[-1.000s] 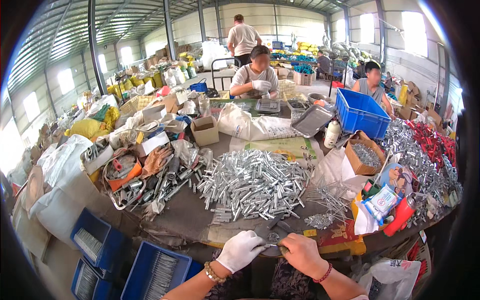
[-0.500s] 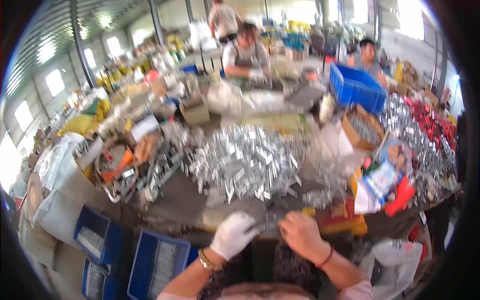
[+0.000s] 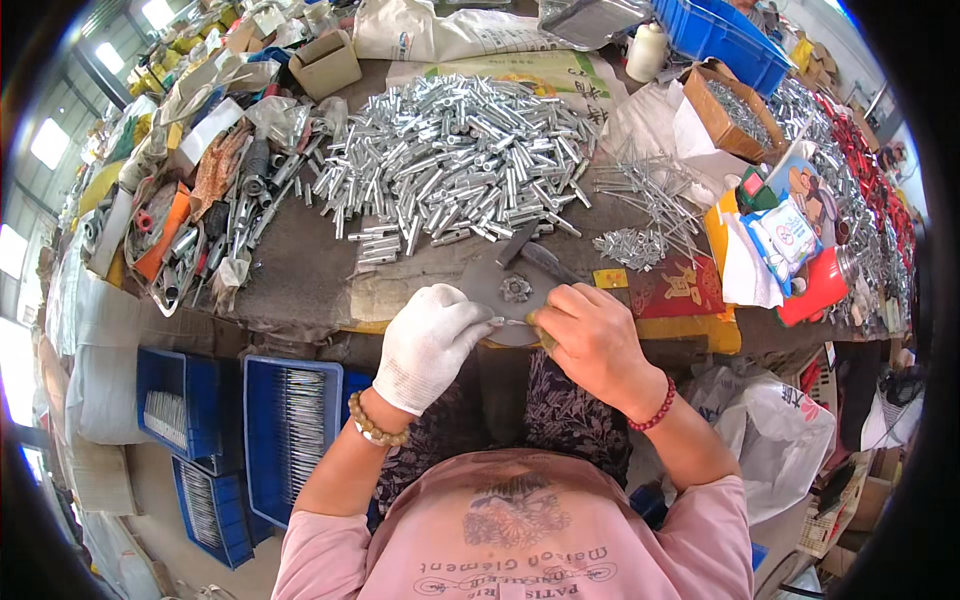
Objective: The person assembles metal rods by fitting small metal pieces onto each rod and securing them on a metal anvil using a hand tool. The person then places the assembled rods into a blue plastic bin.
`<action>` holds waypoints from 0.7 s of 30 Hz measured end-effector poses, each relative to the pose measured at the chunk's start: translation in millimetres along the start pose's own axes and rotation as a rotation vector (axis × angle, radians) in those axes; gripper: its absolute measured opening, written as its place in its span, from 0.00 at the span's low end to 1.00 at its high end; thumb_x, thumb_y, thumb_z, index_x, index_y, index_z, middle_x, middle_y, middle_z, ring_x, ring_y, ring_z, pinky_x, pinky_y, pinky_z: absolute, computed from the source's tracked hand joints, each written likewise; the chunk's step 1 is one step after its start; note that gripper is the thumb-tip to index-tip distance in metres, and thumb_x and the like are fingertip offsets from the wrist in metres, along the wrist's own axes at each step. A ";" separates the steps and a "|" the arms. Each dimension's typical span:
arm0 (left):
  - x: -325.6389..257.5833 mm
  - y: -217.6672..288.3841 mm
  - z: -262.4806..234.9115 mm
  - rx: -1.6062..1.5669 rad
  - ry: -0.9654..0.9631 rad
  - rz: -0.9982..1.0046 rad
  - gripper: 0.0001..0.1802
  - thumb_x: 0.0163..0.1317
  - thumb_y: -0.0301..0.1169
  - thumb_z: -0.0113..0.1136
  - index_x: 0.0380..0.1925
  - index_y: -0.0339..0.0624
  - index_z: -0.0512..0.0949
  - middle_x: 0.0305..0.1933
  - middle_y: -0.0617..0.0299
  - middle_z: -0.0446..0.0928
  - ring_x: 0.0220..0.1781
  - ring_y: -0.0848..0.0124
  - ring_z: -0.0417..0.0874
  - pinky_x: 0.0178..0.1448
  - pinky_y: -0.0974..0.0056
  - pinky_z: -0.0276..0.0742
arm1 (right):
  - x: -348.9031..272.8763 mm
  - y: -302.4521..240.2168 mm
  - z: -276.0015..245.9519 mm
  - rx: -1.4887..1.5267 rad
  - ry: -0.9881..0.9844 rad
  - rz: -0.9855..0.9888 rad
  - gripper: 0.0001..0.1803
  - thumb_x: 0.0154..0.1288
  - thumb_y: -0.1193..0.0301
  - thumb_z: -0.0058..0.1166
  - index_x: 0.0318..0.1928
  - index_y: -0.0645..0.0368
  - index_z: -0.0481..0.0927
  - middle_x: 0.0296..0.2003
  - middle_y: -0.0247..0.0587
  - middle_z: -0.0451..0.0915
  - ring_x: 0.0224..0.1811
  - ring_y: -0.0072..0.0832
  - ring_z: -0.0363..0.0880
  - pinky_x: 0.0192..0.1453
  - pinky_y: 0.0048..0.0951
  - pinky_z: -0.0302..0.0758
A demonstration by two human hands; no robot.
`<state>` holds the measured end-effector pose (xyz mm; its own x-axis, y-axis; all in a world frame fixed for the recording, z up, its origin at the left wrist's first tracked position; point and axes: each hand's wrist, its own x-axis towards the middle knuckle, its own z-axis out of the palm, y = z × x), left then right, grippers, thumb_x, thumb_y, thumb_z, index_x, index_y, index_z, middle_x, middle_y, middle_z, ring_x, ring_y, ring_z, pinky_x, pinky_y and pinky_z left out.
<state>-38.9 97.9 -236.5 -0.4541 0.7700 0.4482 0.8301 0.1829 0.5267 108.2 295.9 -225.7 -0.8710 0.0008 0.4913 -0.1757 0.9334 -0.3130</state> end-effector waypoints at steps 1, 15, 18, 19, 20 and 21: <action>-0.6 0.2 0.6 0.004 0.012 0.014 0.08 0.58 0.27 0.77 0.38 0.45 0.90 0.37 0.59 0.82 0.44 0.58 0.84 0.50 0.56 0.81 | -0.2 0.0 -0.3 0.001 -0.001 0.002 0.10 0.52 0.78 0.67 0.37 0.56 0.84 0.38 0.36 0.75 0.43 0.38 0.80 0.48 0.41 0.80; -0.5 -0.4 0.7 0.009 0.031 -0.005 0.09 0.58 0.28 0.77 0.39 0.45 0.90 0.37 0.59 0.82 0.44 0.58 0.84 0.50 0.57 0.81 | 18.8 14.5 -4.7 -0.044 -0.139 -0.187 0.09 0.54 0.72 0.68 0.32 0.54 0.80 0.35 0.36 0.77 0.40 0.37 0.82 0.45 0.40 0.80; -1.0 -1.2 0.9 0.006 0.025 -0.020 0.09 0.58 0.28 0.77 0.39 0.45 0.90 0.37 0.59 0.82 0.45 0.58 0.85 0.51 0.57 0.82 | 23.7 14.9 -9.2 -0.030 -0.172 -0.207 0.09 0.53 0.72 0.69 0.32 0.54 0.80 0.35 0.36 0.77 0.41 0.37 0.83 0.45 0.40 0.81; -0.4 -1.4 1.4 -0.009 0.021 -0.020 0.09 0.58 0.27 0.77 0.39 0.45 0.90 0.38 0.59 0.82 0.45 0.58 0.85 0.51 0.57 0.82 | 24.4 15.5 -9.9 -0.034 -0.171 -0.205 0.09 0.53 0.72 0.69 0.32 0.54 0.80 0.35 0.36 0.77 0.41 0.37 0.83 0.45 0.40 0.81; 0.2 -1.2 2.1 -0.024 0.018 -0.020 0.09 0.57 0.27 0.77 0.39 0.45 0.90 0.38 0.58 0.82 0.45 0.57 0.85 0.51 0.56 0.82 | 25.2 15.6 -10.4 -0.023 -0.184 -0.214 0.08 0.54 0.72 0.67 0.32 0.54 0.80 0.35 0.37 0.77 0.41 0.37 0.83 0.45 0.39 0.81; -0.2 -1.3 1.9 -0.028 0.016 -0.014 0.09 0.57 0.27 0.77 0.39 0.45 0.90 0.38 0.58 0.82 0.45 0.57 0.85 0.51 0.56 0.82 | 25.5 15.1 -11.0 -0.013 -0.197 -0.222 0.07 0.56 0.72 0.66 0.32 0.54 0.80 0.35 0.37 0.77 0.41 0.36 0.83 0.45 0.39 0.81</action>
<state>-39.3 98.7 -238.7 -0.4708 0.7577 0.4519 0.8145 0.1765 0.5527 88.4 314.0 -209.0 -0.8845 -0.2721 0.3789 -0.3667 0.9077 -0.2042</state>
